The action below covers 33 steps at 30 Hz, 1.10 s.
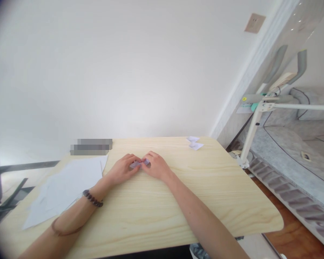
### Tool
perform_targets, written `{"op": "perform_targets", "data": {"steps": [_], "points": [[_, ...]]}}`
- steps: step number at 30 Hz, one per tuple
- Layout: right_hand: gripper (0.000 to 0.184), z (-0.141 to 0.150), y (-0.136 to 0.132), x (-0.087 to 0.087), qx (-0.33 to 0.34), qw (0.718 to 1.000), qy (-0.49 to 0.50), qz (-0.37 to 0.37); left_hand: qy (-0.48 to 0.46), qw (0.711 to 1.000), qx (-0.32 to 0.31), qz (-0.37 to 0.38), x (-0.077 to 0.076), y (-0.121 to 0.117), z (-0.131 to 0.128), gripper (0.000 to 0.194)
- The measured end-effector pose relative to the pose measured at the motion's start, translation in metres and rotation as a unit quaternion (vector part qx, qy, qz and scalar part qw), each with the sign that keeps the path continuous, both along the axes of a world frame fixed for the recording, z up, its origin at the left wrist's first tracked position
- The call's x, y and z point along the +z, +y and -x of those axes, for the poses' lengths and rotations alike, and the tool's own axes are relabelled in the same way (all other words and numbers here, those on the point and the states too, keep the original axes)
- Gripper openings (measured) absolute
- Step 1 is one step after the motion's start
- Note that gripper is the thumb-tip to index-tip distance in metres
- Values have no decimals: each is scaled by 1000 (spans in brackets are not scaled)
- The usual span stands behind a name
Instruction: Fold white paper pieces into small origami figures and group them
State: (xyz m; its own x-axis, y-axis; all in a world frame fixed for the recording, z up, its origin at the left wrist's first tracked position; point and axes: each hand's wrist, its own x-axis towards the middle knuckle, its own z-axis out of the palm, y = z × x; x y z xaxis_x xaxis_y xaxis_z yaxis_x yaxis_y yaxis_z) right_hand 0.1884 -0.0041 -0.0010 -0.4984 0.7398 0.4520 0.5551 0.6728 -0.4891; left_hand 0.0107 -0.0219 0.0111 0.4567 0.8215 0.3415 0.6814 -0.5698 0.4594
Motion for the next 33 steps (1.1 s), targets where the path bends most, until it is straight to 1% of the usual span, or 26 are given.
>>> {"op": "perform_targets", "data": {"steps": [7, 15, 21, 28, 31, 33], "points": [[13, 2, 2, -4, -30, 998, -47, -8, 40, 999, 25, -21, -1, -1, -5, 19], [11, 1, -1, -1, -24, 996, -82, -28, 55, 997, 37, -26, 0, -3, -5, 19], [15, 2, -3, -2, -40, 994, -100, -36, 82, 995, 49, -35, -2, -2, -6, 17], [18, -2, -3, 2, -20, 996, -82, -16, 67, 996, 43, -38, -5, 0, -2, 18], [20, -4, -4, 3, -14, 998, -66, -11, 44, 998, 26, -31, -5, 3, 1, 20], [22, -7, -2, 3, -7, 999, -52, -1, 19, 1000, 13, -14, -5, 5, 6, 22]]}}
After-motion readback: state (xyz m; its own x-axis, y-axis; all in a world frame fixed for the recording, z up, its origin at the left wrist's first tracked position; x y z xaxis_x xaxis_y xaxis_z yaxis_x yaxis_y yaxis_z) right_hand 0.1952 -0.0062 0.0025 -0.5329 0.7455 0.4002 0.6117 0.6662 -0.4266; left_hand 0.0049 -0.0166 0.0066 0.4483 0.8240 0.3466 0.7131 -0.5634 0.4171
